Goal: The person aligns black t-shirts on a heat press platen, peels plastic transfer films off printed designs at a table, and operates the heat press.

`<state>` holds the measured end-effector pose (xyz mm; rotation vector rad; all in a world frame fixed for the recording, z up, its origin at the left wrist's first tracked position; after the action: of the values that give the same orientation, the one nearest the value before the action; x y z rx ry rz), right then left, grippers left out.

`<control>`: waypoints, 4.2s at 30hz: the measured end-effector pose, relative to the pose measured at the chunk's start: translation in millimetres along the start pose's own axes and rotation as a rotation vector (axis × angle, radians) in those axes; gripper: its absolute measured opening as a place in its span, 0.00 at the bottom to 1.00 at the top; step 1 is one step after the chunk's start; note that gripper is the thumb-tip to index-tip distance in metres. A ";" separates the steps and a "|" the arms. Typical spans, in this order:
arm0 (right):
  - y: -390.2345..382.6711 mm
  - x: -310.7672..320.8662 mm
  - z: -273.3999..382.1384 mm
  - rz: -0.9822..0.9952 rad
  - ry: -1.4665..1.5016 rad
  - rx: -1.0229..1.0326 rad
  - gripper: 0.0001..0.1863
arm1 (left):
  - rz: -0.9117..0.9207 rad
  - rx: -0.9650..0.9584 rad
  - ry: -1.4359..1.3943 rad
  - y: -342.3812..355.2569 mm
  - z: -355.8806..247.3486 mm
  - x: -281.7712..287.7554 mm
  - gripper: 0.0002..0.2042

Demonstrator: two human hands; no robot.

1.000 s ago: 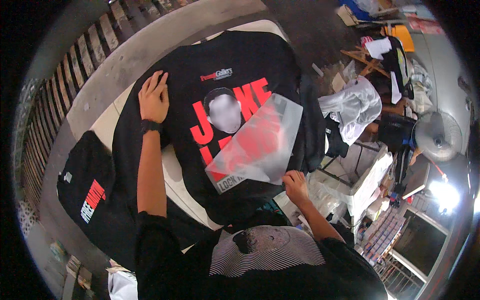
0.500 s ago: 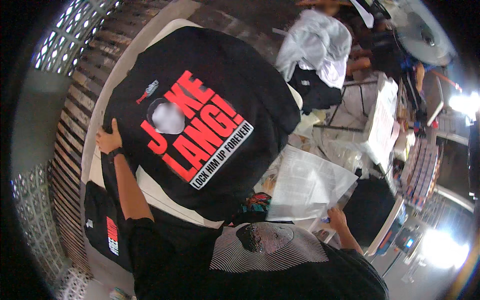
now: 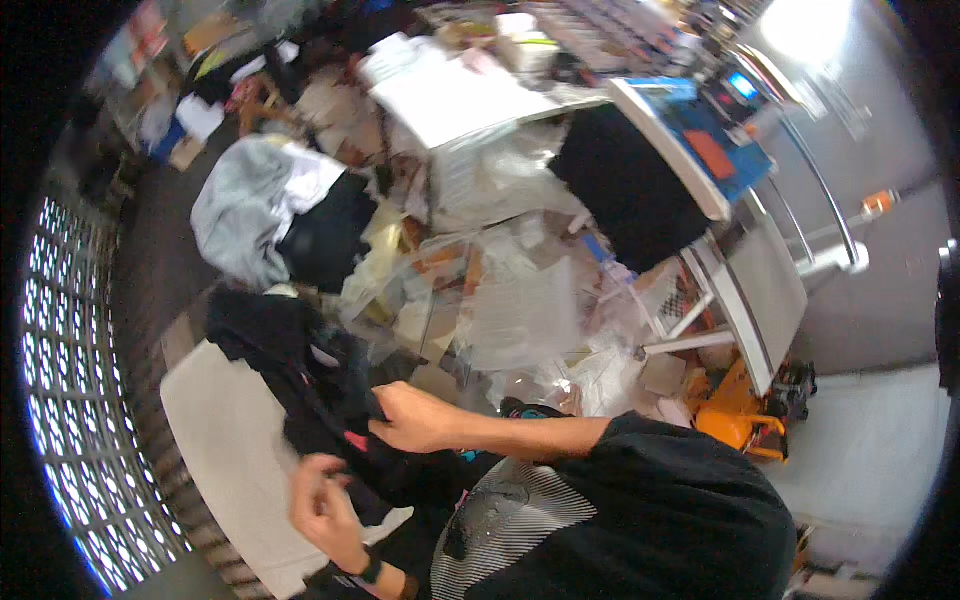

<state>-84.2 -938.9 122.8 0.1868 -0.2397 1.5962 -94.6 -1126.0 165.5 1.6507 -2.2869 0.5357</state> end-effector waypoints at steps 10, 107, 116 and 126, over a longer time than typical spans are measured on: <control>-202.8 236.1 134.6 -0.042 -0.669 -0.078 0.11 | 1.915 -0.314 0.202 27.9 -110.8 -395.9 0.24; -1141.2 793.6 -374.3 -1.875 -0.612 -1.098 0.29 | 0.509 -1.337 0.339 -191.7 -445.3 -1315.8 0.17; -1161.9 848.2 -376.9 -1.923 -0.620 -1.260 0.30 | 0.543 -1.314 0.530 -185.8 -480.2 -1389.9 0.21; -1156.8 828.6 -393.2 -1.907 -0.495 -1.473 0.24 | 0.688 -1.344 0.577 -200.9 -468.0 -1424.1 0.19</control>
<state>1049.1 0.4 8.7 -0.3171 -1.0982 -0.7361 544.9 235.6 8.7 0.0507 -1.8608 -0.3697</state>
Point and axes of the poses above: each hand's wrist, its own y-axis towards the middle knuckle, its own x-axis out of the back of the hand, z = x × y, the point moved 9 cm from there along y, towards the middle knuckle, and after that the axes turned 7 degrees about x, right-handed, at the moved point
